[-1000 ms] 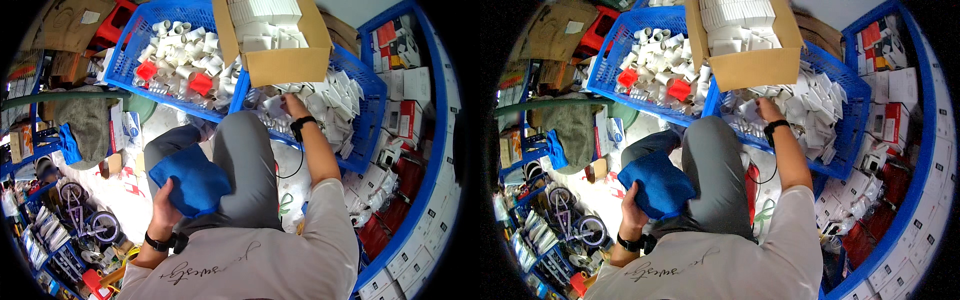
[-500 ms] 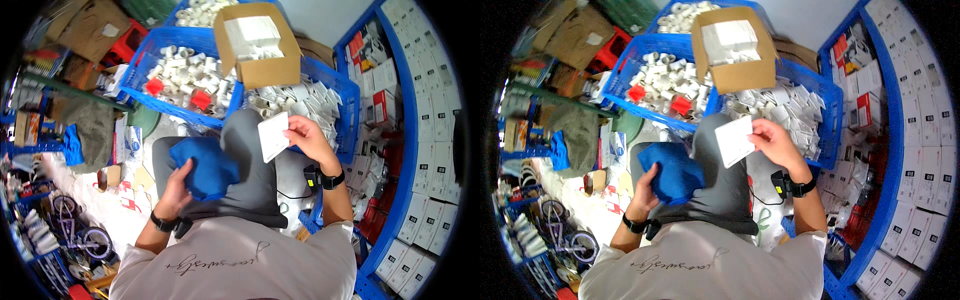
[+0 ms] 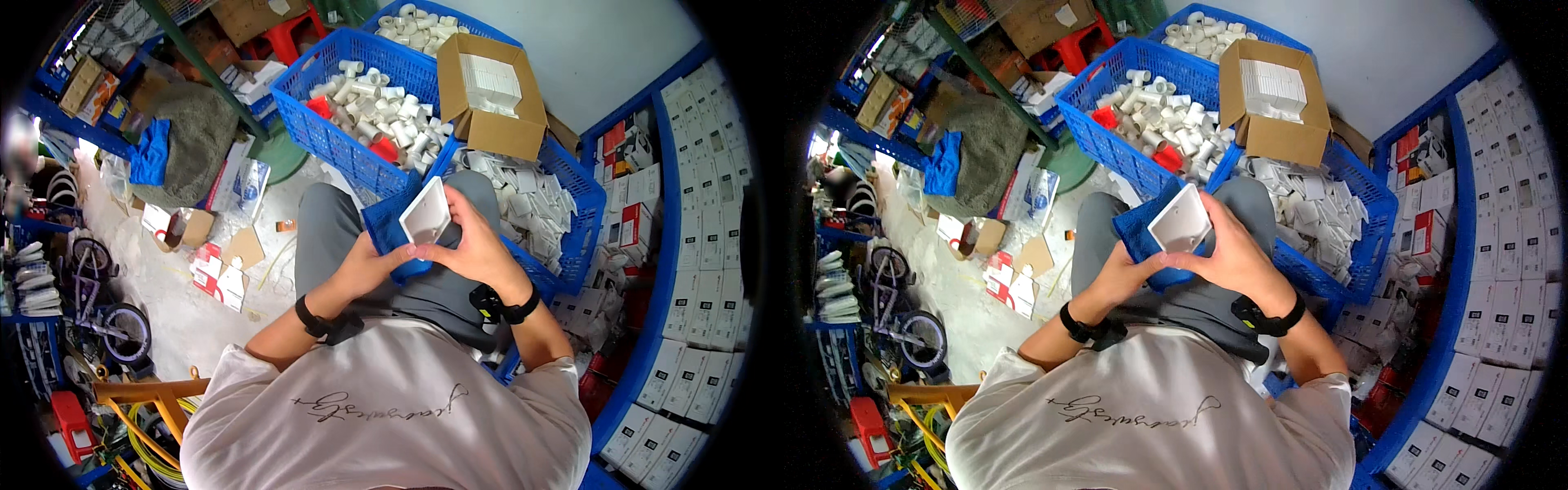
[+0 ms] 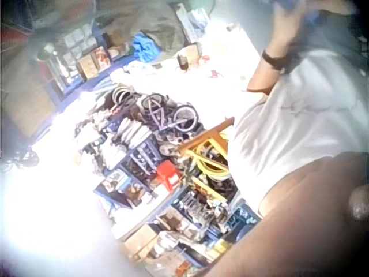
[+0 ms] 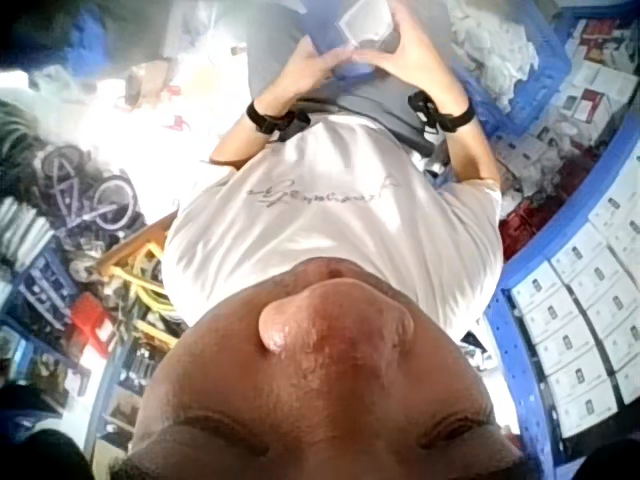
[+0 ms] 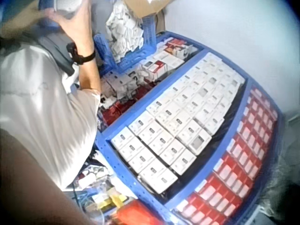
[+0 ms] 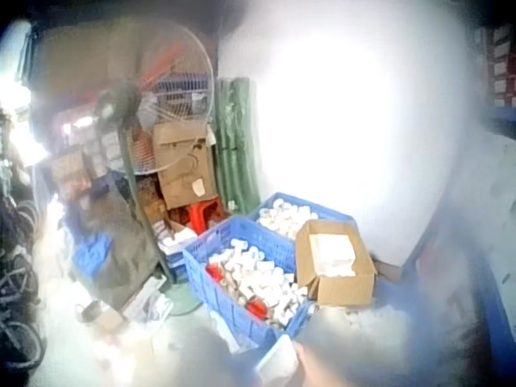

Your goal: The person wipes individual white wall outlet plates with a blue cloth, picking them up from a box and placing them into a blue crate.

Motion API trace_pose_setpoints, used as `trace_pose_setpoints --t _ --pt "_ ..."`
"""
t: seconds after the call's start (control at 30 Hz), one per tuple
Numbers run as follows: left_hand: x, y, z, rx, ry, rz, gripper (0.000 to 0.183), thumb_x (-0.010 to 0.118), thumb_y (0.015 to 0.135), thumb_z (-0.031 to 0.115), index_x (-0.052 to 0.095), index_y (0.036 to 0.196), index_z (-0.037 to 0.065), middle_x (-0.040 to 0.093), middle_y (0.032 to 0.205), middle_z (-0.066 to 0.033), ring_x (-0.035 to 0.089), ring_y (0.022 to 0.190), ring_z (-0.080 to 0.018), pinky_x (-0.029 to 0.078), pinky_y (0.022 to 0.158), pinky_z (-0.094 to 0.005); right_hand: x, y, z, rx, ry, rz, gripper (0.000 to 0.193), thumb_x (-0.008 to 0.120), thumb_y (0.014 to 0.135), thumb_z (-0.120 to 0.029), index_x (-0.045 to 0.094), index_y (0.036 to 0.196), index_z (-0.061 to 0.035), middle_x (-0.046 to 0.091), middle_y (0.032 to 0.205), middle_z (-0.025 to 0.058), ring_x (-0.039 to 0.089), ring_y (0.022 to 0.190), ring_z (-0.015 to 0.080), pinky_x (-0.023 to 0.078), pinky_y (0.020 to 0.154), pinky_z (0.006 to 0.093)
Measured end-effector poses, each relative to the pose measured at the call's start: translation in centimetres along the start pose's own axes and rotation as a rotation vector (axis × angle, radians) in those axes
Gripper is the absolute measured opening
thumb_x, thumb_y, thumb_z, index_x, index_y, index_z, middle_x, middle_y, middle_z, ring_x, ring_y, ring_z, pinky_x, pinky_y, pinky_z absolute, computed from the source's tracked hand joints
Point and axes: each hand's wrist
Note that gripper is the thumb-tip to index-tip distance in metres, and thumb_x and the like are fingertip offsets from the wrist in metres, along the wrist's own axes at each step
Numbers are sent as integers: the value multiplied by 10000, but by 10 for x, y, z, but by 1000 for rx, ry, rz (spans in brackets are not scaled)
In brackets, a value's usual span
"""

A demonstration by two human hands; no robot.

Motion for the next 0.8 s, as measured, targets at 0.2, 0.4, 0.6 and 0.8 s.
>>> trace_pose_setpoints --t 0.2,0.4,0.6,0.8 --pt "1 -8 6 -169 -182 60 428 473 956 335 464 1254 27 576 1086 -22 547 928 -75 480 781 -237 4 -6 -9 -48 -211 68 954 849 605 -232 305 1352 5 498 1240 186 491 1162 250 384 978 350" --pt "-10 -4 7 -45 122 54 412 488 947 167 414 1318 4 547 1025 -6 494 913 -68 433 792 -238 4 3 -22 -189 -510 9 817 787 605 -255 400 1270 21 514 1182 218 508 1076 383 412 920 422" --pt "-5 -11 -3 -64 128 82 381 497 920 97 456 1287 4 525 915 14 466 823 -64 420 738 -221 -5 0 -15 -143 -666 50 819 772 595 -206 401 1283 34 496 1219 222 501 1102 366 411 928 412" --pt "-4 -10 -10 -139 156 116 307 523 926 149 512 1197 4 536 907 16 482 818 -61 429 714 -228 -6 -3 -11 -160 -630 50 846 776 590 -204 380 1296 42 474 1261 226 494 1124 370 413 942 405"
Point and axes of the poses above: each hand's wrist, its own y-axis towards the middle knuckle, its own x-axis out of the palm, z = x × y
